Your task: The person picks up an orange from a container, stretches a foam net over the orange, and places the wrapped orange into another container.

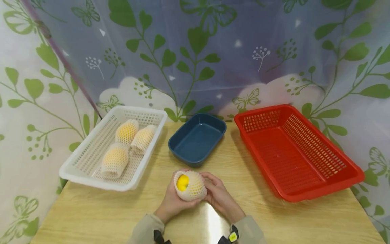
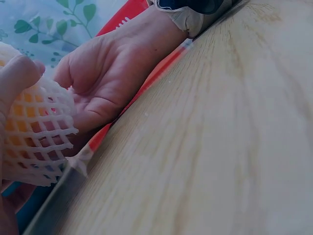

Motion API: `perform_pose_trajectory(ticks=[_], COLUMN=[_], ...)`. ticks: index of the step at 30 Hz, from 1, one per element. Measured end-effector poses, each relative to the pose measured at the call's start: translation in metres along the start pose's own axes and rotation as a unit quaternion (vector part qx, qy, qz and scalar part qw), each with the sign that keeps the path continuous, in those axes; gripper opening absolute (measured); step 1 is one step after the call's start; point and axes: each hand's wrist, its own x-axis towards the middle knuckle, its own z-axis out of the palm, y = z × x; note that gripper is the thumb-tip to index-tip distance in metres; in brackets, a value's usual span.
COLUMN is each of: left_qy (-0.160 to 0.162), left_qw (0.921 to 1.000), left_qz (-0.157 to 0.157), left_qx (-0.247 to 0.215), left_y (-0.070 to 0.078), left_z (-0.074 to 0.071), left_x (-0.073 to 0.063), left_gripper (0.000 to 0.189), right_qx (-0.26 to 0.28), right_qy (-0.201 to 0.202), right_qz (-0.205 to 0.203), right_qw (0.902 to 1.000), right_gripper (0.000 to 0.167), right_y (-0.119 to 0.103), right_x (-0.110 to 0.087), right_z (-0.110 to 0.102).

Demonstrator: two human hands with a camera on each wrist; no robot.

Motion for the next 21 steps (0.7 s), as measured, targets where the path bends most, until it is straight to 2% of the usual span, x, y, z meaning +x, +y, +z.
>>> perform_pose_trajectory(ticks=[3, 9, 14, 17, 21], left_qy=[0.004, 0.026, 0.059, 0.076, 0.077], left_qw=[0.9999, 0.9994, 0.998, 0.9969, 0.9964], left_qz=[-0.01, -0.012, -0.009, -0.008, -0.014], left_qx=[-0.002, -0.019, -0.019, -0.017, -0.034], left_y=[-0.0086, -0.0099, -0.0087, -0.0093, -0.0099], left_z=[0.0007, 0.0004, -0.0002, -0.0009, -0.0027], left_x=[-0.0007, -0.0023, -0.0025, -0.002, -0.0006], left_gripper=[0.099, 0.095, 0.097, 0.097, 0.092], right_qx=[-0.002, -0.029, -0.089, -0.149, -0.241], right_qy=[0.011, 0.027, 0.045, 0.076, 0.11], right_qz=[0.002, -0.004, -0.047, -0.088, -0.152], right_qw=[0.9999, 0.9992, 0.9939, 0.982, 0.9523], right_gripper=[0.025, 0.023, 0.021, 0.019, 0.023], right_y=[-0.0008, 0.0016, 0.0063, 0.0082, 0.0089], right_x=[-0.0003, 0.0002, 0.0023, 0.003, 0.0033], right_z=[0.0006, 0.0034, 0.0078, 0.0093, 0.0092])
